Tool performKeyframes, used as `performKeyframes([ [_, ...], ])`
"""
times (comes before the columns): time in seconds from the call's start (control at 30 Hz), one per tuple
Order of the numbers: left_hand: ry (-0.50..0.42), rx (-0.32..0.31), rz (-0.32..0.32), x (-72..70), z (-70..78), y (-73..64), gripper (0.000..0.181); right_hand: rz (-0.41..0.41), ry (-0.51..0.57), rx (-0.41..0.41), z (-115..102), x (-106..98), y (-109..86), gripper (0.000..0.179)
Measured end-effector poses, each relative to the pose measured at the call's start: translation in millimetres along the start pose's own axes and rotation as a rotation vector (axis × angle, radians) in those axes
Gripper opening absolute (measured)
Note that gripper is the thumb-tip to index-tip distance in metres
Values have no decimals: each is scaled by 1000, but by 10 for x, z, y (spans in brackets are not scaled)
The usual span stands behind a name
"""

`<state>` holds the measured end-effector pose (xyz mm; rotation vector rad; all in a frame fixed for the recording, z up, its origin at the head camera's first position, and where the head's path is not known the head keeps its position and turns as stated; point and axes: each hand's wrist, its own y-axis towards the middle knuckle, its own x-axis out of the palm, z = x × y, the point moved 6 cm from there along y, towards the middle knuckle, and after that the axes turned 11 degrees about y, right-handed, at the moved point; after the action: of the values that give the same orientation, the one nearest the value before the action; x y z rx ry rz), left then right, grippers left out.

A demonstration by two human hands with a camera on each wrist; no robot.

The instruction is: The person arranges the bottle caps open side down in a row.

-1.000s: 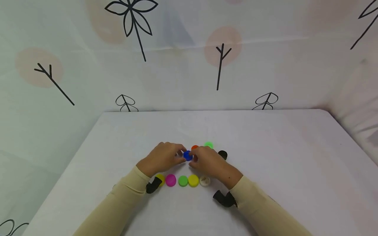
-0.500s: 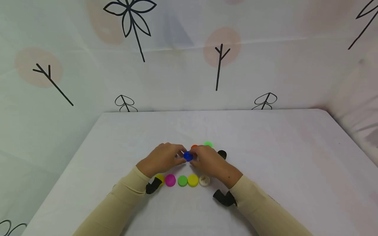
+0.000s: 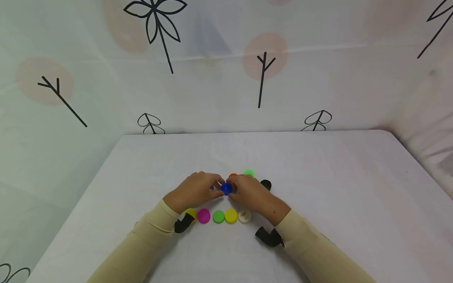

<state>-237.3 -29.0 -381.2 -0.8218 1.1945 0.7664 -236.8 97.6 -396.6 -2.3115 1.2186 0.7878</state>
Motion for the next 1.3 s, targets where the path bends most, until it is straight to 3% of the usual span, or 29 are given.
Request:
performKeyframes([
  [0.33, -4, 5, -21, 2, 52, -14, 35, -13, -3, 29, 11, -5, -7, 34],
  [0.67, -60, 27, -24, -10, 58, -37, 30, -2, -27, 3, 7, -14, -5, 30],
  [0.9, -110, -8, 19, -38, 8, -16, 29, 46, -50, -33, -44, -71, -37, 28],
  [1.3, -136, -64, 51, -66, -39, -8, 29, 78, 24, -20, -34, -102, -28, 32],
])
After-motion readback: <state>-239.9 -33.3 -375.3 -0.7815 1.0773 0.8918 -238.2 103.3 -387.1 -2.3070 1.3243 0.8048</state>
